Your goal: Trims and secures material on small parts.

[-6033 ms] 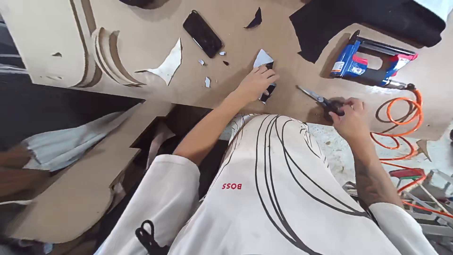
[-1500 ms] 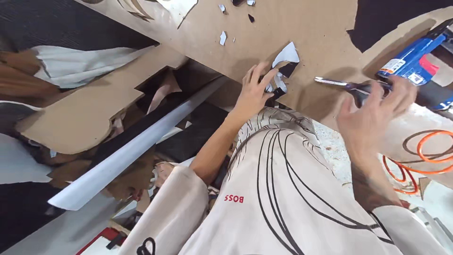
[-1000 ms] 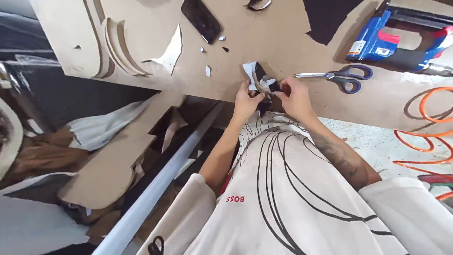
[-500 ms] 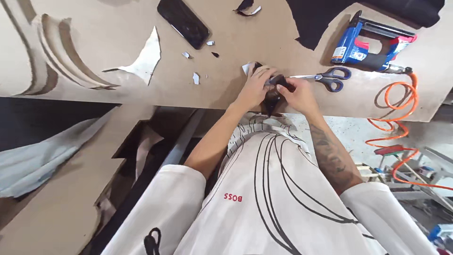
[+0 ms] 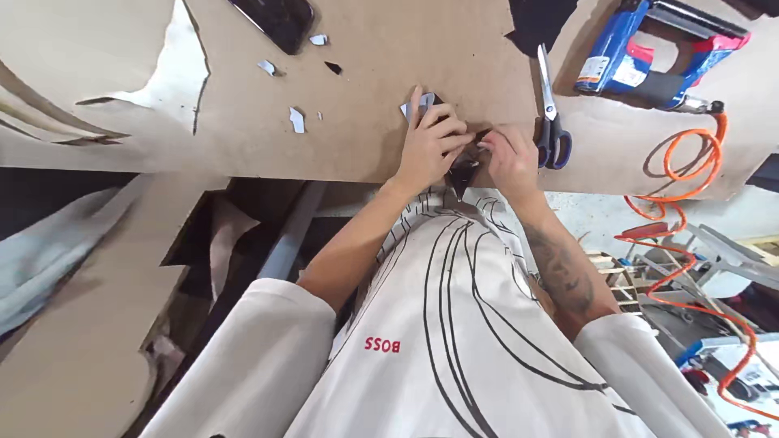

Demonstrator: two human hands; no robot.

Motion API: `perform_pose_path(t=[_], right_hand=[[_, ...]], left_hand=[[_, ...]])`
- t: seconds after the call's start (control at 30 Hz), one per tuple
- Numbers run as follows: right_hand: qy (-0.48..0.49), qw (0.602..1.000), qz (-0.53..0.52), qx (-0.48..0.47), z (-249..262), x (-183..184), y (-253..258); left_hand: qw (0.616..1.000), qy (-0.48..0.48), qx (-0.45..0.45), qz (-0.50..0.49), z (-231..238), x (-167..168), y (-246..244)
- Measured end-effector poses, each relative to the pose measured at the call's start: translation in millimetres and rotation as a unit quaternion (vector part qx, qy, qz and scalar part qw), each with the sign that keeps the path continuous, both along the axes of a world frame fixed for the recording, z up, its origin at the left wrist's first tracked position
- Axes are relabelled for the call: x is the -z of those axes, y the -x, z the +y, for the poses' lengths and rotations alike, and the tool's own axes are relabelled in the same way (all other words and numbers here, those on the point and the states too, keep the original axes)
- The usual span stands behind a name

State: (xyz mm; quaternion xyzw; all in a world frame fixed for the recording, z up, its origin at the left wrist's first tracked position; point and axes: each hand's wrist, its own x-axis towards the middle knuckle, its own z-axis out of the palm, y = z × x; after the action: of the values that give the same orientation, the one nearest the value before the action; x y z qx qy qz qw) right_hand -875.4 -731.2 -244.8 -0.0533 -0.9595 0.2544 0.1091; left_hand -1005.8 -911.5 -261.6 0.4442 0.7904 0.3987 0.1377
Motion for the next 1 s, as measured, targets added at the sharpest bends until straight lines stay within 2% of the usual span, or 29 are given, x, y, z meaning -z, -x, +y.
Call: perform_pose_path(t=[0.07,0.13,0.2,0.27,0.37,0.6,0.8,1.0], right_hand=[[-0.002,0.999,0.031,-0.007,0,10,-12],[0.021,0.998,0.059,0.031,1,4,-16],[0.044,0.996,0.019,0.080,6,-18,-11],[0.082,0.992,-0.067,0.071,14,-34,2],[0.122,0.980,-0.145,0.052,15,-34,19],[0.184,0.959,-0.204,0.072,22,-47,27],[0.187,0.940,-0.227,0.170,3,-53,35],[0.220,0.927,-0.277,0.126,12,-65,37]], left_hand=[[1.000,-0.018,-0.003,0.023,-1,3,-3],[0.999,-0.023,0.001,0.040,-1,3,-3],[0.998,-0.011,0.013,0.053,-3,0,-5],[0.998,-0.015,0.016,0.061,-5,2,-7],[0.998,-0.024,0.008,0.051,-2,3,-8],[0.999,0.016,-0.034,-0.036,5,-4,-4],[0.996,0.077,-0.011,-0.052,7,-14,-1],[0.993,0.074,-0.025,-0.088,6,-18,-3]])
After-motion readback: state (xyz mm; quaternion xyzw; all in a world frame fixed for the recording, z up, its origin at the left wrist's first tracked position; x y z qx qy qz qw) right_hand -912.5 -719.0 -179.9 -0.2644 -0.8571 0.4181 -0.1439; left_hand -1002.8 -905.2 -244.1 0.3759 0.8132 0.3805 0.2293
